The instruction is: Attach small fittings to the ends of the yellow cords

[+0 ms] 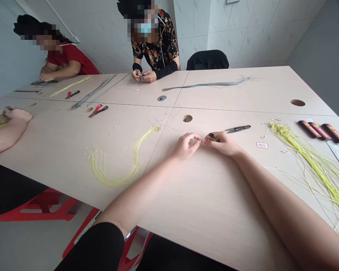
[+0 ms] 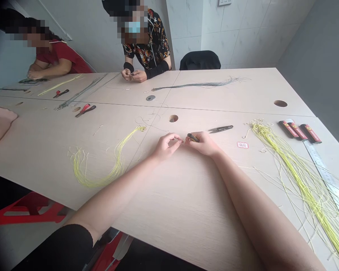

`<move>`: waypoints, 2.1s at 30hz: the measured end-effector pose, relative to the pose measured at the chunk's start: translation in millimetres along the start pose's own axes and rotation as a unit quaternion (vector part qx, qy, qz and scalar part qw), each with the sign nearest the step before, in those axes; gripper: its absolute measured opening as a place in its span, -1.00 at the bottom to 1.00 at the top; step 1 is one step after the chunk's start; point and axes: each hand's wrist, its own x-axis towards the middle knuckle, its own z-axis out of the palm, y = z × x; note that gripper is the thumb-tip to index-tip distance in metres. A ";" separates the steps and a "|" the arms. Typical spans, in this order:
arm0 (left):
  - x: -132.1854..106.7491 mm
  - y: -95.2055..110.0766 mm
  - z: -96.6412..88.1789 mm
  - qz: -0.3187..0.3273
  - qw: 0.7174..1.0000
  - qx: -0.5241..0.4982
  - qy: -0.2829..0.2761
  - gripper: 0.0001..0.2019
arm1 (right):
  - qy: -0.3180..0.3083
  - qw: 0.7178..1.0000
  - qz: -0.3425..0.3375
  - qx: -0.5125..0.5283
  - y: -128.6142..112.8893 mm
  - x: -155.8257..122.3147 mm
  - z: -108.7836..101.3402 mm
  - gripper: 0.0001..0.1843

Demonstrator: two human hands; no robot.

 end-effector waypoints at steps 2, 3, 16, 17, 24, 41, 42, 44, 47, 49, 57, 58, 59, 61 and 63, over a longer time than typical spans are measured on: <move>0.0 0.0 0.0 0.008 1.000 -0.002 -0.002 -0.93 | 0.001 1.000 0.002 -0.001 1.0 0.1 0.0 -0.75; 0.1 0.4 -0.1 0.012 1.000 -0.001 -0.003 -0.93 | 0.001 1.000 0.002 -0.001 1.2 0.1 -0.1 -0.76; -0.7 7.2 -2.6 0.052 0.997 0.023 -0.048 -0.90 | 0.000 1.000 0.018 0.002 -1.4 -0.2 -0.1 -0.76; -0.7 7.0 -2.5 0.054 0.997 0.023 -0.049 -0.90 | 0.000 1.000 0.018 0.000 -1.1 -0.3 -0.1 -0.77; -0.9 7.8 -3.2 0.060 0.997 0.023 -0.052 -0.90 | 0.001 1.000 0.016 -0.006 0.0 0.0 -0.2 -0.79; -1.1 8.1 -3.6 0.072 0.996 0.022 -0.048 -0.91 | 0.002 1.000 0.020 -0.006 -0.6 0.1 -0.4 -0.77; -1.1 8.2 -3.7 0.071 0.996 0.023 -0.047 -0.91 | 0.000 1.000 0.020 -0.003 -0.9 0.1 -0.4 -0.77; -1.1 8.0 -3.6 0.069 0.996 0.026 -0.048 -0.91 | 0.001 1.000 0.021 0.001 -1.7 0.1 -0.4 -0.78; -1.3 7.4 -3.4 0.068 0.996 0.027 -0.048 -0.91 | 0.003 1.000 0.022 0.000 -2.7 0.1 -0.7 -0.79; -1.5 7.2 -3.3 0.069 0.996 0.025 -0.045 -0.91 | 0.003 1.000 0.022 0.000 -2.9 0.0 -0.8 -0.79; -2.6 8.4 -3.6 0.079 0.996 0.022 -0.038 -0.92 | 0.006 1.000 0.023 0.008 -1.1 0.5 -0.8 -0.79; -2.6 8.4 -3.5 0.080 0.996 0.021 -0.035 -0.92 | 0.006 1.000 0.023 0.010 -1.2 0.6 -0.9 -0.79; -2.6 8.4 -3.4 0.082 0.996 0.020 -0.034 -0.92 | 0.007 1.000 0.022 0.012 -1.3 0.7 -1.0 -0.79; -2.4 8.2 -3.2 0.080 0.996 0.018 -0.034 -0.92 | 0.009 1.000 0.023 0.014 -1.5 0.8 -1.2 -0.80; -2.2 7.8 -2.9 0.073 0.996 0.019 -0.038 -0.92 | 0.009 1.000 0.023 0.013 -1.8 0.8 -1.4 -0.80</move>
